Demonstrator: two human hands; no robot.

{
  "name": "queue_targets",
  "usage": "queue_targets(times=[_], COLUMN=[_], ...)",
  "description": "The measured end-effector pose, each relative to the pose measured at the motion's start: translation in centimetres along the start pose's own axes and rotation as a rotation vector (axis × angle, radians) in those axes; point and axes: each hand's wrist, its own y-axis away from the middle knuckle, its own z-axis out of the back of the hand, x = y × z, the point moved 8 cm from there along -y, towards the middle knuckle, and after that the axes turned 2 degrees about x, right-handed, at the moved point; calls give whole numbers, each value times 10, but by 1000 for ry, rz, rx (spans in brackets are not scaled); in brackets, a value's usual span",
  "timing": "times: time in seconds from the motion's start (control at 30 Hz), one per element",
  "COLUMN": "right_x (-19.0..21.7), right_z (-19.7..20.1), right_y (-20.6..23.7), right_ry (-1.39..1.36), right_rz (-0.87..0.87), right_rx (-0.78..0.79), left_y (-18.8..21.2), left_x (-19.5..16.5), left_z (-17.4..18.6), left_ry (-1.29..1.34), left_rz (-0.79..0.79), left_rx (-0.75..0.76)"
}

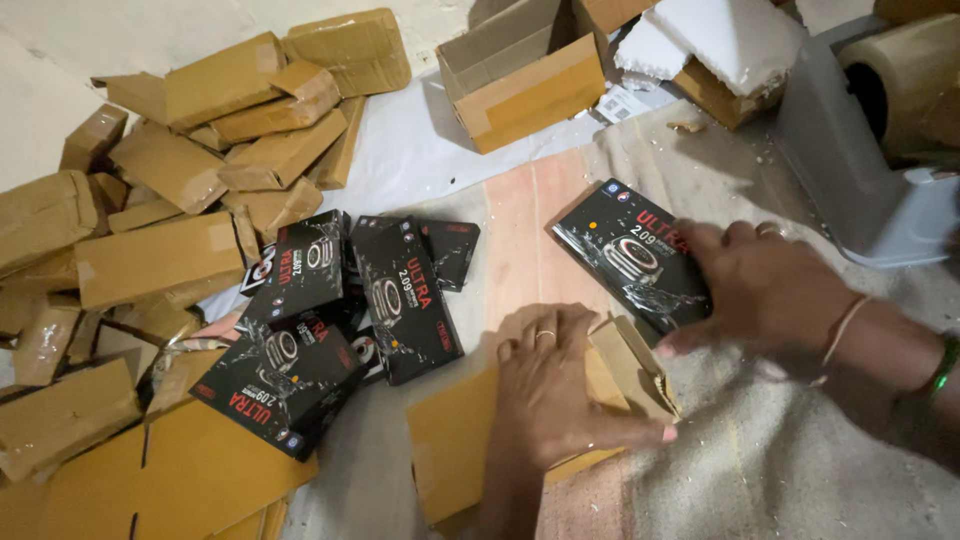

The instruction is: The person packs black retail product boxes into yellow cardboard mailer envelopes on a cloth-covered work surface. They open each mailer, insert a product box, fold the flaps closed, and set the sealed mailer aside with the finished stack.

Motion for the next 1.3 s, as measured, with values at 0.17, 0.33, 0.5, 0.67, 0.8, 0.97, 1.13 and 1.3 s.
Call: queue_targets(times=[0.17,0.33,0.5,0.67,0.8,0.97,1.13,1.3], right_x=[-3,-72,-79,-70,-65,-73,-76,-75], right_z=[-8,-16,-42,1,31,30,22,16], right_y=[0,-50,-63,-51,-34,-35,-39,-43], right_ry=[-11,-481,-679,-1096,-1264,-1443,-1230,-1231], right_rz=[-32,-103,-31,10,114,27,27,54], right_rx=[-21,48,333,24,-198,-185,-193,-157], left_y=[3,-3,-8,-9,-11,-9,-4,0], left_x=[5,17,25,29,32,33,29,23], left_z=[-5,-8,2,8,5,6,17,19], left_ry=[-27,28,-13,-12,5,-38,55,38], left_rz=[-86,-45,5,17,46,75,4,-42], left_rx=[45,22,-77,-122,-87,-79,-161,-165])
